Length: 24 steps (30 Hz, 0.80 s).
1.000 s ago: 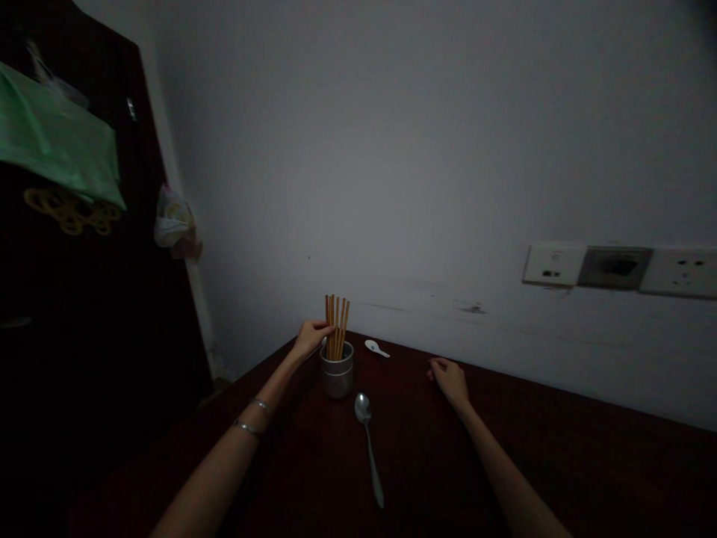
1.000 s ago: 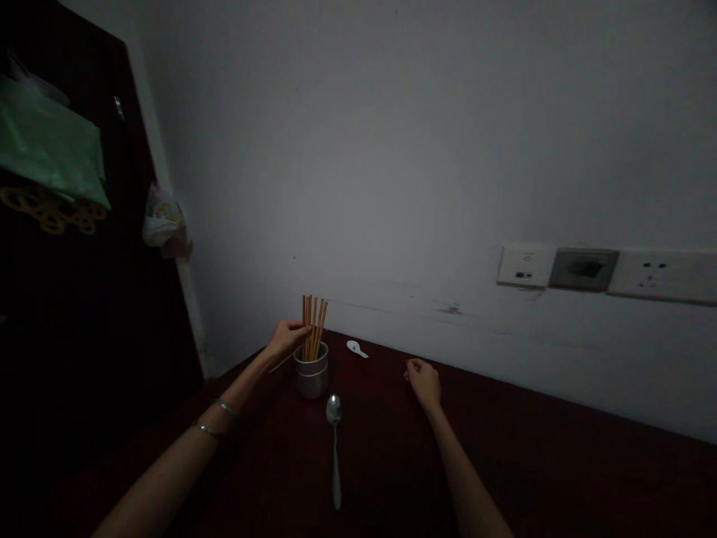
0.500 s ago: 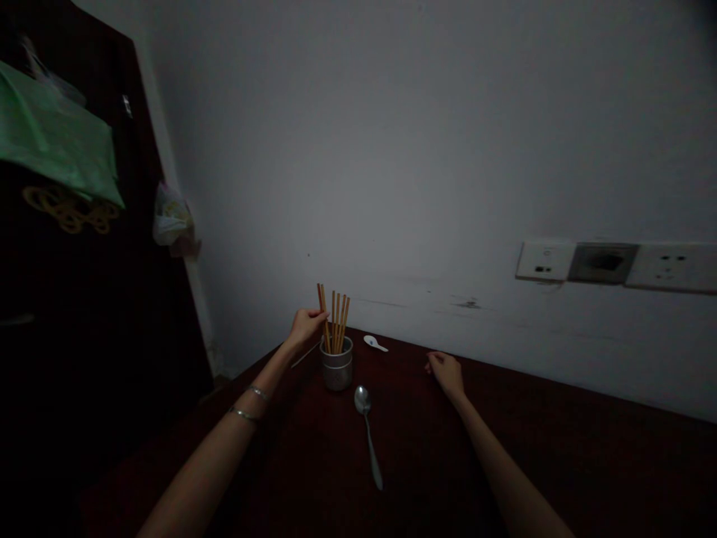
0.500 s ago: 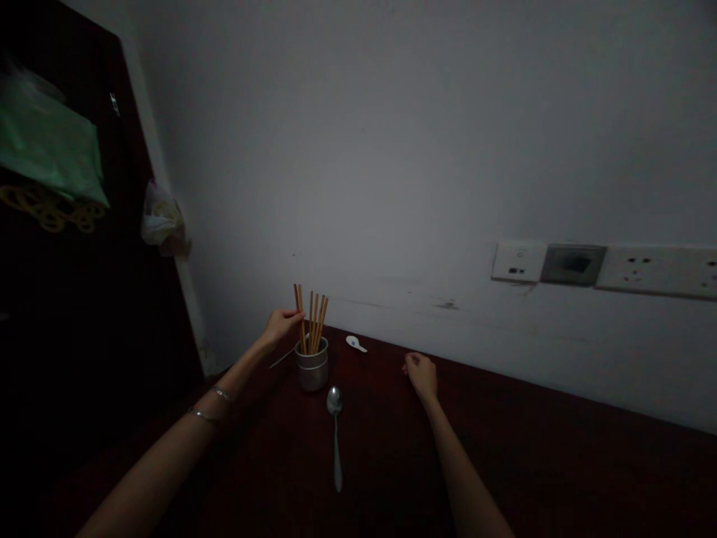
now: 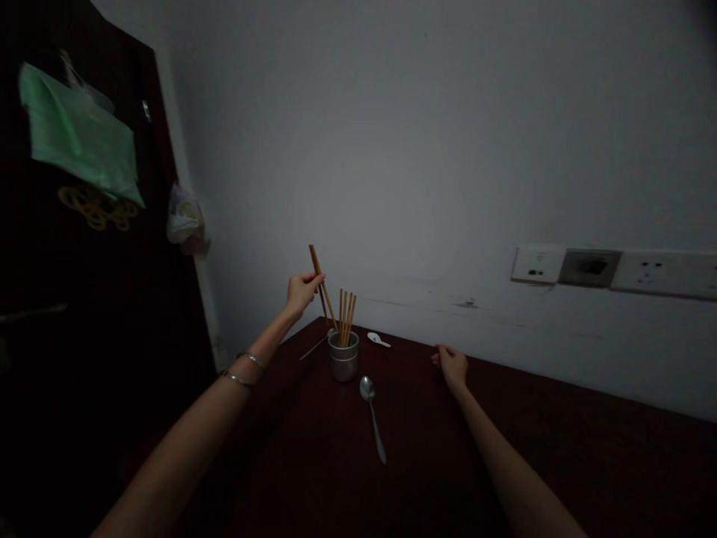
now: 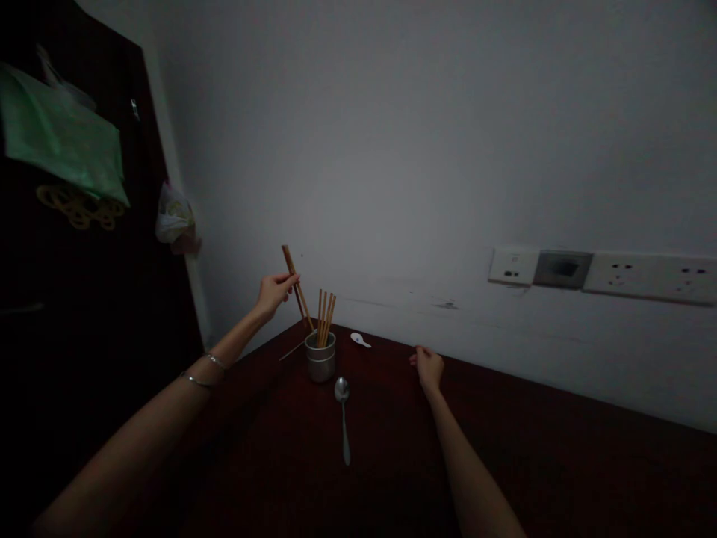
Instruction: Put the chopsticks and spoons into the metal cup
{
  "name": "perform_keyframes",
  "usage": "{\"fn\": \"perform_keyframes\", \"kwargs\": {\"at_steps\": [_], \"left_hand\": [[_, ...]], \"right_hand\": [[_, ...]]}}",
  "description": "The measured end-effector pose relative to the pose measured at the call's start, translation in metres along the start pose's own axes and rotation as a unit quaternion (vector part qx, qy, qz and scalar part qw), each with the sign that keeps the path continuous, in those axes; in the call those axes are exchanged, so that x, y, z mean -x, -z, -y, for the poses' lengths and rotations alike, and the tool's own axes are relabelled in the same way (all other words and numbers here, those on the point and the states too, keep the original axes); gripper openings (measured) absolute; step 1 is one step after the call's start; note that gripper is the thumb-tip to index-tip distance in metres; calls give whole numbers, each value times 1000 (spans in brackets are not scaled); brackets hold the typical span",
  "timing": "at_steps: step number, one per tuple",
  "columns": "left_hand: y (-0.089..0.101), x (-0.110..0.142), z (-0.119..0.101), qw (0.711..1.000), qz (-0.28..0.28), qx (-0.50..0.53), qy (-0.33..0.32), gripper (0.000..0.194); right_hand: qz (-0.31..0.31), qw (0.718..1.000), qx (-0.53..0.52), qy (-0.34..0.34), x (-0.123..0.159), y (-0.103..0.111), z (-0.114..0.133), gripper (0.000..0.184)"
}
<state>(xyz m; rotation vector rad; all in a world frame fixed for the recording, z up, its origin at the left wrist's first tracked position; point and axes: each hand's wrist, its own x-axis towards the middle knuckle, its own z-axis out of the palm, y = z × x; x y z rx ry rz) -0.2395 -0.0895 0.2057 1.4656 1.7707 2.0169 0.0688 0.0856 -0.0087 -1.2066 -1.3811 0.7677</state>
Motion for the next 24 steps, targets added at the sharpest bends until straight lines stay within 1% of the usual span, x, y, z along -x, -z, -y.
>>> {"fn": "perform_keyframes", "kwargs": {"at_steps": [2,4,5,7,9,10,12,14,16,17,18,20,22,24], "left_hand": [[10,0,-17,999,-17,0,-30,28],[21,1,-33,998,-31,-5,-56,29],[26,2,-39,997,-36,-7,-68,29],[35,5,-52,995,-39,-10,-88,29],[38,10,-63,995,-26,1,-92,27],[37,15,-67,996,-10,12,-83,27],[31,27,-76,997,36,40,-52,25],[21,43,-82,993,90,70,-17,25],[10,63,-85,985,143,95,11,24],[4,73,-84,979,173,101,25,24],[-1,84,-84,974,195,105,39,24],[-10,103,-80,964,236,110,61,24],[-16,120,-77,954,267,112,78,25],[-20,132,-75,947,282,120,101,27]], "right_hand": [[-45,999,-23,-14,3,3,4,46],[-48,999,-15,-12,6,7,12,44],[-32,999,-11,-5,7,9,19,42],[30,999,-21,14,12,11,40,38],[106,992,-58,33,22,13,71,37],[139,986,-78,42,29,13,89,36],[212,970,-99,58,47,16,129,33],[288,950,-96,80,72,20,167,32],[359,925,-92,87,99,27,198,34],[392,910,-93,96,113,30,210,36],[421,897,-95,101,125,34,218,37],[454,879,-94,108,146,40,227,38],[456,879,-82,110,159,45,227,34],[443,887,-70,108,165,46,222,30]]}}
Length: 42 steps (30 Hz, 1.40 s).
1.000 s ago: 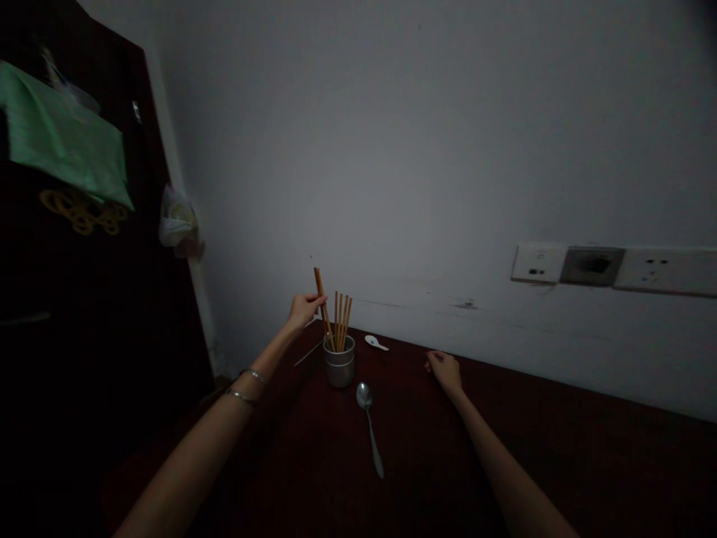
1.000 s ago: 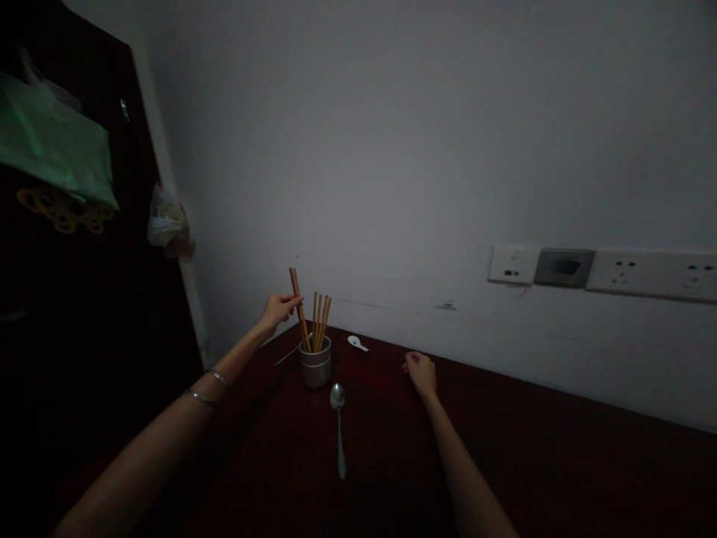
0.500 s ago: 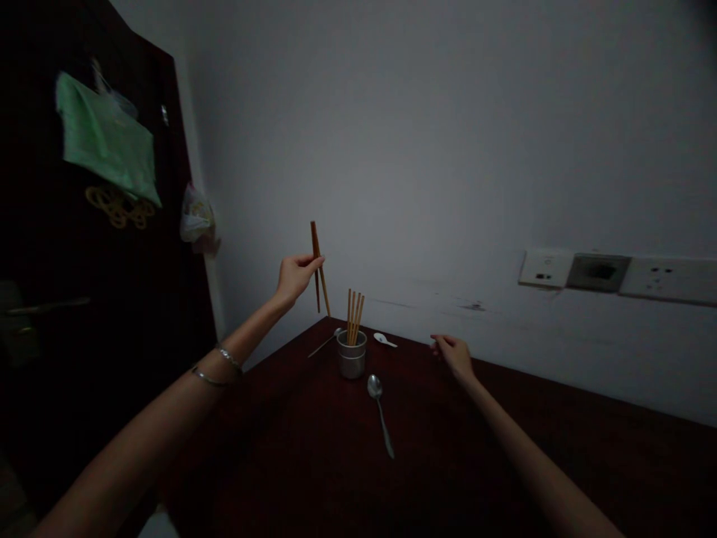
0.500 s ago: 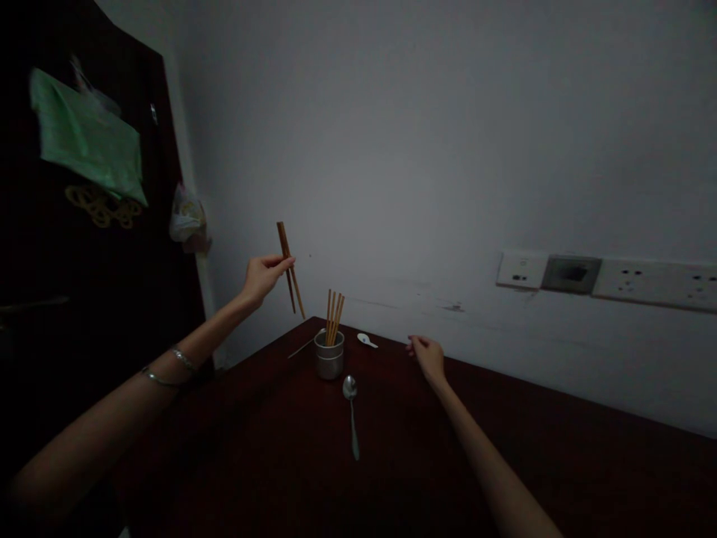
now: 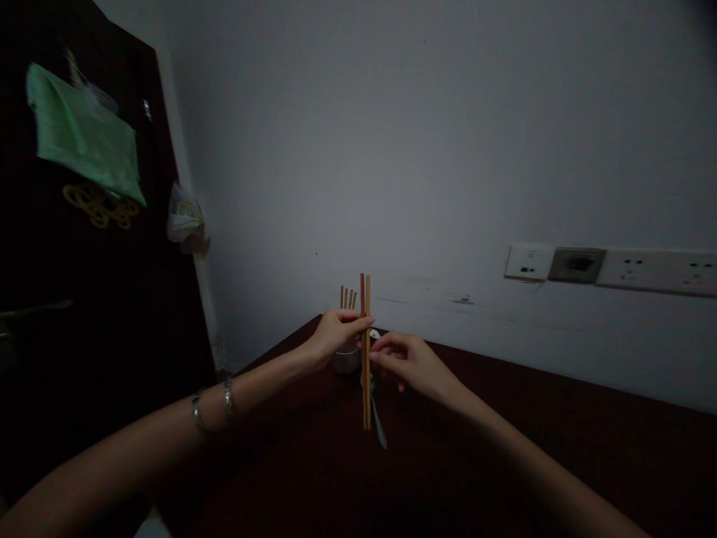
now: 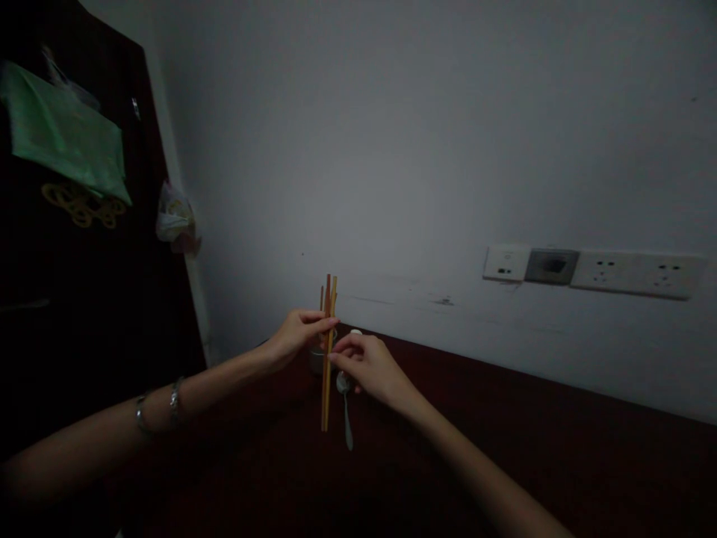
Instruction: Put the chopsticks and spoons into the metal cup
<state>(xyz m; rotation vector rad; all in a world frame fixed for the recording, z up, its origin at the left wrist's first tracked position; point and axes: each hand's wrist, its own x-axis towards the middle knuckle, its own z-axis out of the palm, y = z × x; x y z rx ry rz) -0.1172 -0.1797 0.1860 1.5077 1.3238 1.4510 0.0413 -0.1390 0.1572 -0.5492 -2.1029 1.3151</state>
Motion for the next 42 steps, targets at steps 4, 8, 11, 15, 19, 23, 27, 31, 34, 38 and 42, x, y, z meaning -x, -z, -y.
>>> {"fn": "perform_keyframes", "kwargs": {"at_steps": [4,8,11,15,19,23,27,31,34,38,42], "left_hand": [[-9,9,8,999,-11,30,34,29],[-10,12,15,999,-13,36,29,28],[-9,14,21,997,-27,46,48,29],[-8,19,29,995,-39,62,74,30],[-8,20,40,993,-12,60,100,28],[-3,20,54,989,54,44,130,30],[7,24,69,983,63,19,171,37],[19,28,83,979,58,12,194,43],[26,30,92,976,60,7,209,46],[30,30,101,974,67,-13,217,48],[29,31,103,973,75,-38,215,50]], "right_hand": [[3,999,-26,-34,1,-3,-11,29],[23,996,-60,-57,2,-8,-15,30],[26,994,-76,-76,3,-12,-17,31],[24,987,-112,-113,3,-20,-21,31],[22,983,-104,-148,3,-26,-29,24],[11,981,-102,-162,0,-24,-49,18],[-36,974,-80,-209,-10,-1,-85,15],[-94,961,-15,-259,-22,28,-122,17],[-90,953,49,-285,-31,36,-140,24],[-45,946,123,-296,-41,27,-153,25],[-33,939,210,-270,-48,18,-160,25]]}}
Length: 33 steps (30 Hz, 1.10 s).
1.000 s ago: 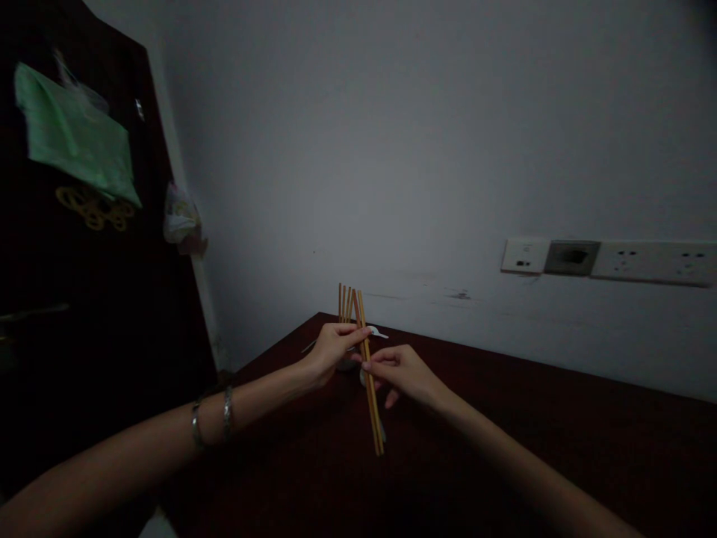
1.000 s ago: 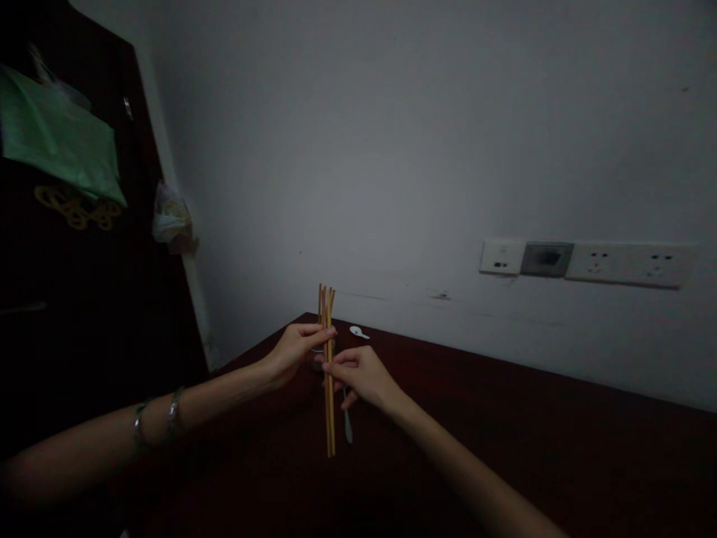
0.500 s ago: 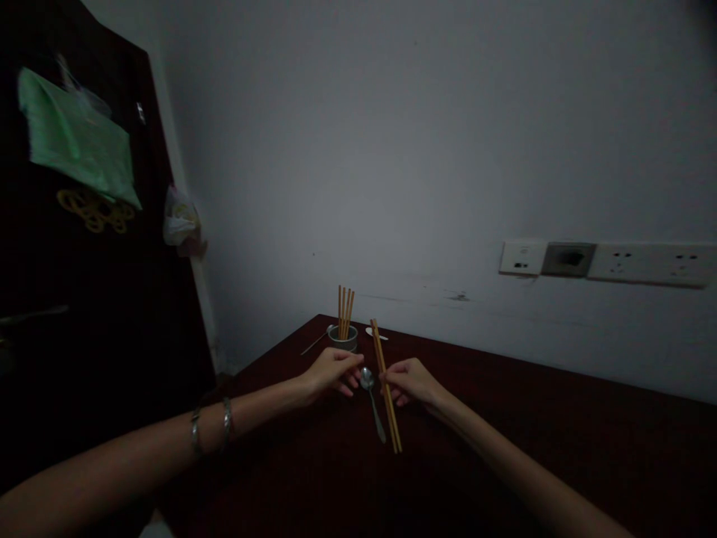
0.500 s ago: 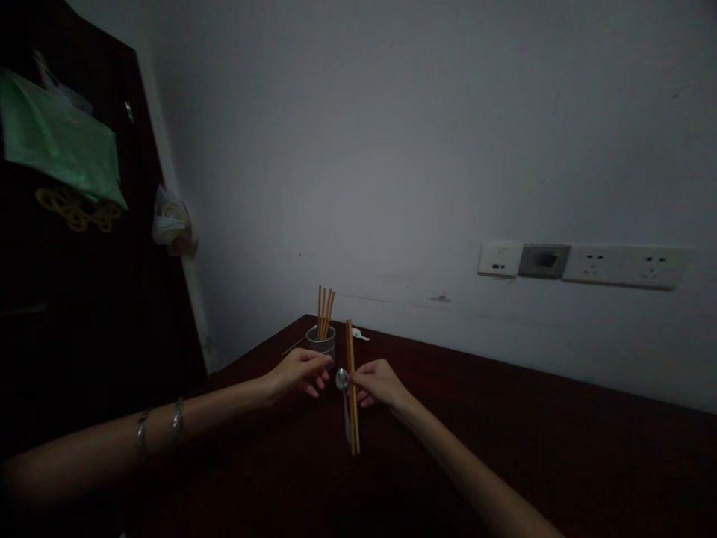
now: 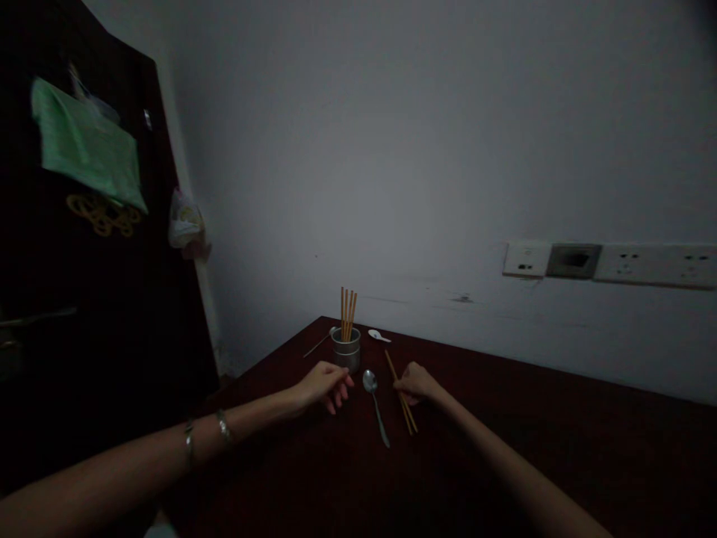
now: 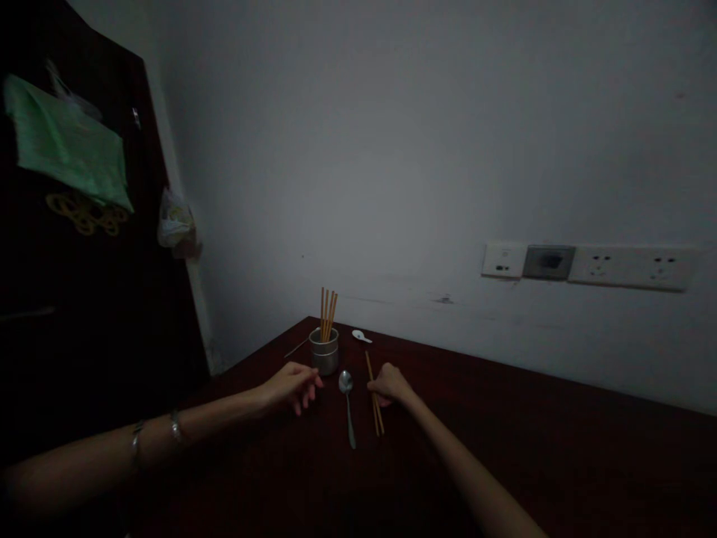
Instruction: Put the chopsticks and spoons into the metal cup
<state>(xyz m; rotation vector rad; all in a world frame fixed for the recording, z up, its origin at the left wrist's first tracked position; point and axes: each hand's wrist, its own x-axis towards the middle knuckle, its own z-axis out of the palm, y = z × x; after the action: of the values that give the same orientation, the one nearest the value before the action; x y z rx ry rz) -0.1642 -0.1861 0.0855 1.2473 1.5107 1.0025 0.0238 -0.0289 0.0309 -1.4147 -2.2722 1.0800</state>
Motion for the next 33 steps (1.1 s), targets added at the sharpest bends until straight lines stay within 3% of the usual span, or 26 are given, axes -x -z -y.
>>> {"fn": "perform_keyframes", "kwargs": {"at_steps": [4,9,15,19,23,27,33], "left_hand": [[-1,1,3,1000,15,-23,0,51],[0,0,9,998,35,-48,2,50],[-6,5,9,997,43,-69,3,44],[-7,6,11,995,51,-81,14,43],[-3,4,13,995,50,-85,10,43],[8,-4,8,996,-13,-81,-30,41],[45,-35,-7,974,-189,-44,-117,33]], "right_hand": [[-11,997,59,37,-3,-2,-2,22],[-76,975,195,69,0,0,4,9],[-135,933,320,93,10,-2,16,25],[-138,926,333,108,13,-2,17,23],[-138,937,304,104,13,2,12,27],[-142,952,257,94,9,13,-3,42],[-144,969,179,91,4,32,-39,41]]}}
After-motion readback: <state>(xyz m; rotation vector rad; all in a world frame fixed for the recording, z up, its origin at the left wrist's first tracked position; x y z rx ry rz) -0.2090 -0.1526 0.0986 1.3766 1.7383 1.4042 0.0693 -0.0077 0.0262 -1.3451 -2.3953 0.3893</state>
